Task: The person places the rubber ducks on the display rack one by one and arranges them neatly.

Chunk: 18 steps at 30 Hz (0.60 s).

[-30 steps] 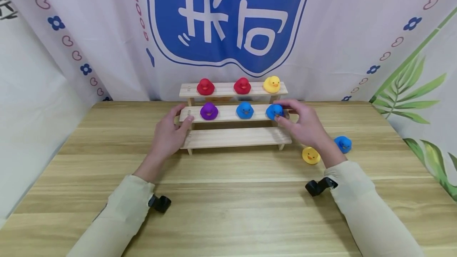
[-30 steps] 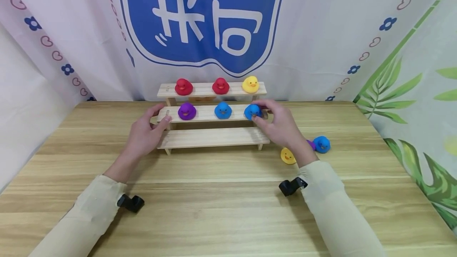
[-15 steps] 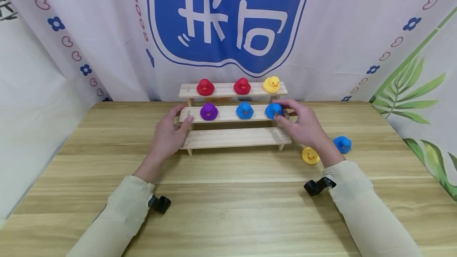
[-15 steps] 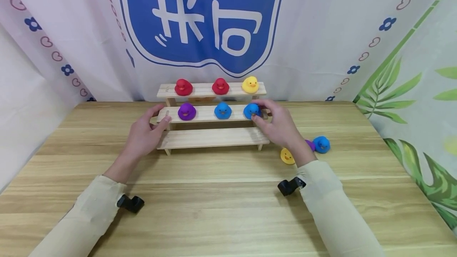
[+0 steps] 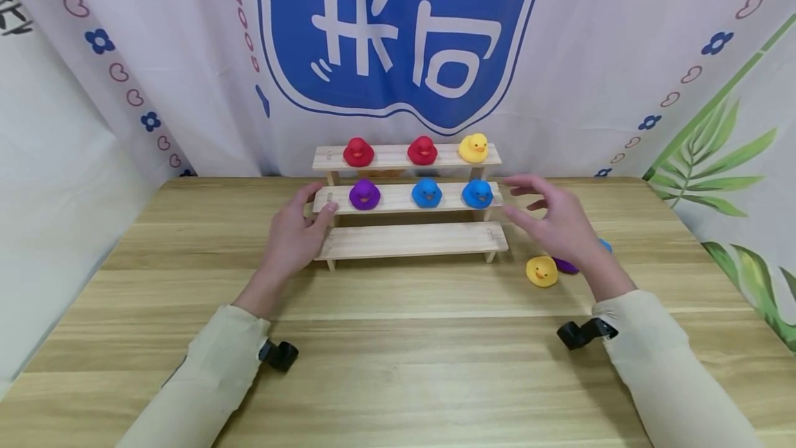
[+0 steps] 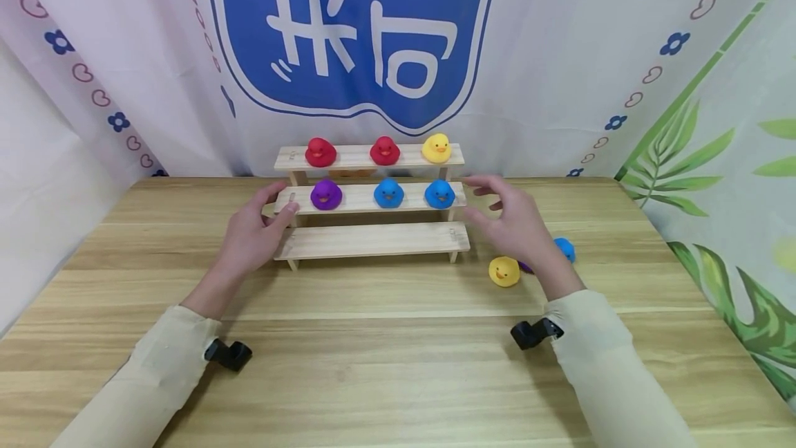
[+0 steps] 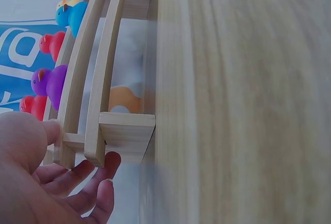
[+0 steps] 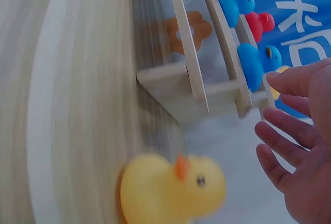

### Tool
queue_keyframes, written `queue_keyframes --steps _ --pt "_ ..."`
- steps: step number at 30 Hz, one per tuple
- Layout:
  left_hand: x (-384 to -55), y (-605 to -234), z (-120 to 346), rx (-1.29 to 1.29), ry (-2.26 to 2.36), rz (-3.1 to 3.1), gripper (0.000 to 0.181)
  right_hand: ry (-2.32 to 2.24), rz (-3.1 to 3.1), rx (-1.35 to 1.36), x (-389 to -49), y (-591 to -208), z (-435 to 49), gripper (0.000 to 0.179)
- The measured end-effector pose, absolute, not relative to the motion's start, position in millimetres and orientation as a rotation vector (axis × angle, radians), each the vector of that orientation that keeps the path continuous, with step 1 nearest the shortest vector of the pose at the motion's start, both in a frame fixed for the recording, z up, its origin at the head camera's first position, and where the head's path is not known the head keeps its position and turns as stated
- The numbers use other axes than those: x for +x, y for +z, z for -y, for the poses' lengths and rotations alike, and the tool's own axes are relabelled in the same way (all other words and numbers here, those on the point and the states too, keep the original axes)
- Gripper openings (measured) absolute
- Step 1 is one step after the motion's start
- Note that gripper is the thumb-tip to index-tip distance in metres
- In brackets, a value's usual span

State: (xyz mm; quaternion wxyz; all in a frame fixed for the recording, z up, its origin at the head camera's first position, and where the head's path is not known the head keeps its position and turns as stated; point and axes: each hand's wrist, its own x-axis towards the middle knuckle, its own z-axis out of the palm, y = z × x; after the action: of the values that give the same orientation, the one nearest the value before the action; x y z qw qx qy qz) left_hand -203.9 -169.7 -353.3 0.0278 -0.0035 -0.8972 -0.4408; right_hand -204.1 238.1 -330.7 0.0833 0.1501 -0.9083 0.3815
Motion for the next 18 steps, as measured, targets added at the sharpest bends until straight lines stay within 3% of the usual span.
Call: queue_keyframes --steps 18 --pt "-203.7 -354.5 169.4 -0.029 -1.330 2.767 0.067 1.090 2.827 0.270 -179.5 -335.1 -300.2 0.053"
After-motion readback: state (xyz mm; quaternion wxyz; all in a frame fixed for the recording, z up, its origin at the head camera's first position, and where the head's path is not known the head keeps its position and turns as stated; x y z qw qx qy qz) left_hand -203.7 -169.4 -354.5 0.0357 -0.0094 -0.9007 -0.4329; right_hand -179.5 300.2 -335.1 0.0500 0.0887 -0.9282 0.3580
